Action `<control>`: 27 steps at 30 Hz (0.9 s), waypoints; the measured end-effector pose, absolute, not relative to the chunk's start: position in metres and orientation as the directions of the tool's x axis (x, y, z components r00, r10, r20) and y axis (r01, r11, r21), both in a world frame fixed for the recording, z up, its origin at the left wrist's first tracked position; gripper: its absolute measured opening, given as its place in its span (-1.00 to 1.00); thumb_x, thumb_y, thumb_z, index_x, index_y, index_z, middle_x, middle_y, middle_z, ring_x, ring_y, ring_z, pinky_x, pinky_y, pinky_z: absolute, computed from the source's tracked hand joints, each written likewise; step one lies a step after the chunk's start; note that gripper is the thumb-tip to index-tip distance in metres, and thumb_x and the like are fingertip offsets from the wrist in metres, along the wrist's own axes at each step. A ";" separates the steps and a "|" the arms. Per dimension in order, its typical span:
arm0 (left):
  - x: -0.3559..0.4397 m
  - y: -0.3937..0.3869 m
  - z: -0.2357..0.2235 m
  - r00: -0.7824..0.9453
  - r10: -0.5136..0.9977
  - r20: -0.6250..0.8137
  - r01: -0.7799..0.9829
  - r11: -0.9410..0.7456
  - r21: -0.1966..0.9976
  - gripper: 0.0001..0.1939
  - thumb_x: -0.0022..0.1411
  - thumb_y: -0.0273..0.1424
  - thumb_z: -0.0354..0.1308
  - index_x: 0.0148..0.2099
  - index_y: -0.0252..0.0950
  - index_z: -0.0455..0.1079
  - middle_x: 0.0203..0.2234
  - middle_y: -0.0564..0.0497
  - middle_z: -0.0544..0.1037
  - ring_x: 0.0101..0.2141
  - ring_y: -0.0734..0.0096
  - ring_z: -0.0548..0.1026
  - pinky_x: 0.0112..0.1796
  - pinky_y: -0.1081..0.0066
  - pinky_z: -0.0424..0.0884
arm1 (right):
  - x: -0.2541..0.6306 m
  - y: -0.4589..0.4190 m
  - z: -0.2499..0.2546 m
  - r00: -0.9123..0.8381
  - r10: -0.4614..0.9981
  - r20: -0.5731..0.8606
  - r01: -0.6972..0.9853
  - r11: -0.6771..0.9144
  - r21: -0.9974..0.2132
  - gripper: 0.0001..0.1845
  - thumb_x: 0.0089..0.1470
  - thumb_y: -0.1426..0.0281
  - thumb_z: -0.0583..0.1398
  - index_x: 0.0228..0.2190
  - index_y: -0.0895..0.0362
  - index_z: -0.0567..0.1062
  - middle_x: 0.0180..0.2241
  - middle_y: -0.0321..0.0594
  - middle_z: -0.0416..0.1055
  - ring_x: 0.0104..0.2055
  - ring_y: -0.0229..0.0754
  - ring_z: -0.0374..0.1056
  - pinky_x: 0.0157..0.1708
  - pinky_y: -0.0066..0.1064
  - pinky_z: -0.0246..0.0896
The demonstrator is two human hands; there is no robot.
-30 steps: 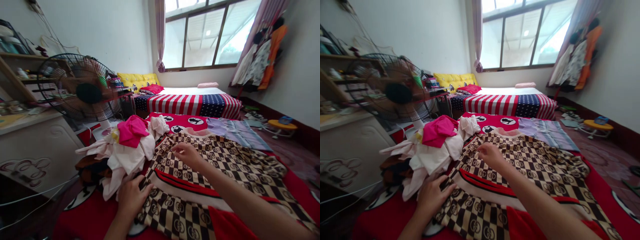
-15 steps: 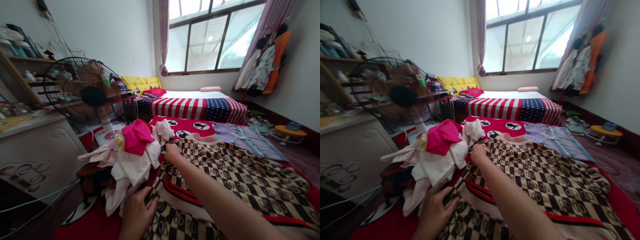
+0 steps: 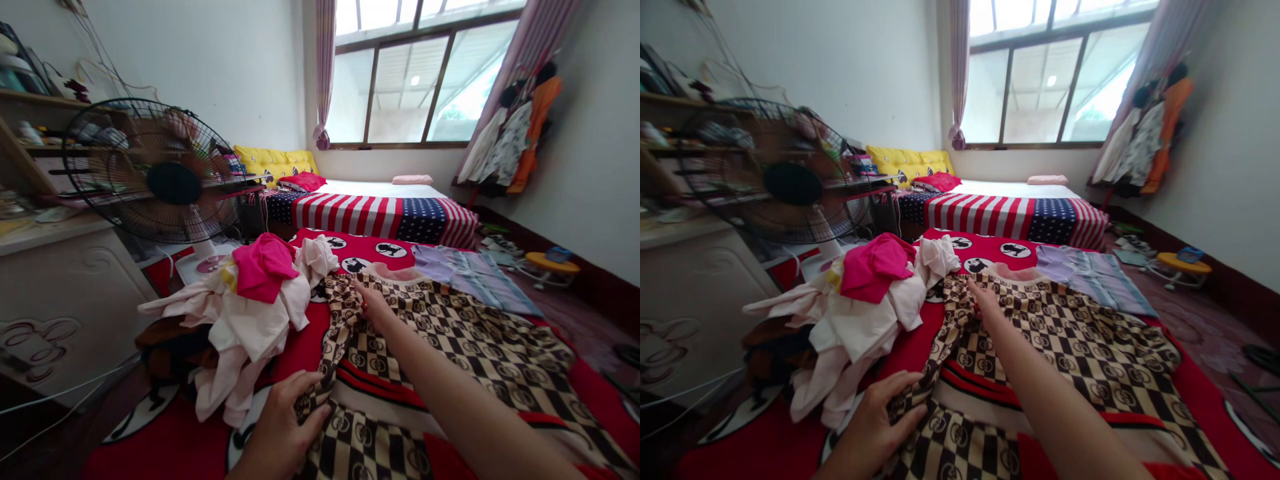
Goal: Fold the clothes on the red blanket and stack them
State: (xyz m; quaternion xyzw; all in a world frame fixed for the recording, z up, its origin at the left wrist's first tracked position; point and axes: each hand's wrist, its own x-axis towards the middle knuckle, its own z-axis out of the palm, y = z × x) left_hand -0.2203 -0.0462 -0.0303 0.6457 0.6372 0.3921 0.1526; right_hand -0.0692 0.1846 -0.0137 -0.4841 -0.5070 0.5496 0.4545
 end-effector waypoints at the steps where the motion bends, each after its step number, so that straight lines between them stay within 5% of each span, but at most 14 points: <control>1: -0.218 -0.047 -0.028 -0.105 0.944 0.312 0.711 -0.148 0.688 -0.68 0.03 -0.38 0.27 -0.10 -0.17 0.52 -0.17 -0.03 0.60 -0.11 0.17 0.54 -0.07 0.31 0.48 | -0.068 0.184 -0.012 -0.142 0.986 -0.085 -0.024 -0.089 -0.996 -0.82 -0.21 0.31 0.28 -0.55 0.15 0.43 -0.68 -0.27 0.38 -0.61 -0.20 0.35 -0.62 -0.40 0.32; 4: -0.209 -0.047 -0.014 -0.045 0.949 0.313 0.709 -0.191 0.679 -0.72 0.05 -0.42 0.26 -0.13 -0.16 0.52 -0.20 -0.03 0.61 -0.13 0.19 0.55 -0.11 0.35 0.49 | -0.068 0.184 -0.003 -0.155 0.984 -0.086 -0.078 -0.099 -0.992 -0.84 -0.35 0.46 0.30 -0.56 0.17 0.46 -0.66 -0.27 0.42 -0.56 -0.19 0.39 -0.56 -0.41 0.34; 9: -0.183 -0.045 0.011 0.075 0.945 0.319 0.669 -0.285 0.687 -0.70 0.09 -0.50 0.18 -0.10 -0.17 0.50 -0.21 -0.03 0.59 -0.16 0.24 0.54 -0.11 0.36 0.46 | -0.056 0.192 0.020 -0.070 0.997 0.021 -0.211 0.006 -0.977 -0.67 -0.29 0.49 0.20 -0.34 0.14 0.49 -0.52 -0.37 0.48 -0.48 -0.25 0.42 -0.44 -0.45 0.37; 16: -0.133 -0.037 0.013 0.195 0.952 0.237 0.607 -0.307 0.733 -0.61 0.09 -0.52 0.17 -0.01 -0.18 0.44 -0.11 -0.05 0.54 -0.08 0.22 0.48 -0.01 0.28 0.38 | -0.002 0.195 0.024 0.031 0.999 0.044 -0.210 0.049 -0.976 -0.68 -0.26 0.51 0.17 -0.33 0.15 0.47 -0.51 -0.33 0.50 -0.48 -0.24 0.44 -0.39 -0.40 0.41; 23: -0.097 -0.034 -0.009 0.281 0.948 0.148 0.587 -0.291 0.756 -0.56 0.06 -0.53 0.15 0.02 -0.16 0.43 -0.11 -0.06 0.53 -0.09 0.21 0.47 -0.01 0.28 0.36 | 0.033 0.189 -0.003 0.076 0.996 0.055 0.068 0.050 -0.996 -0.71 -0.21 0.48 0.18 -0.32 0.18 0.50 -0.48 -0.26 0.52 -0.37 -0.14 0.48 -0.32 -0.33 0.41; 27: -0.099 -0.038 -0.009 0.336 0.940 0.061 0.580 -0.258 0.773 -0.56 -0.02 -0.31 0.32 -0.02 -0.19 0.49 -0.19 -0.06 0.54 -0.19 0.20 0.49 -0.14 0.34 0.40 | 0.045 0.185 -0.015 0.118 0.988 0.101 0.388 0.048 -0.920 -0.78 -0.26 0.52 0.21 -0.42 0.19 0.52 -0.45 -0.20 0.50 -0.27 -0.02 0.45 -0.19 -0.24 0.33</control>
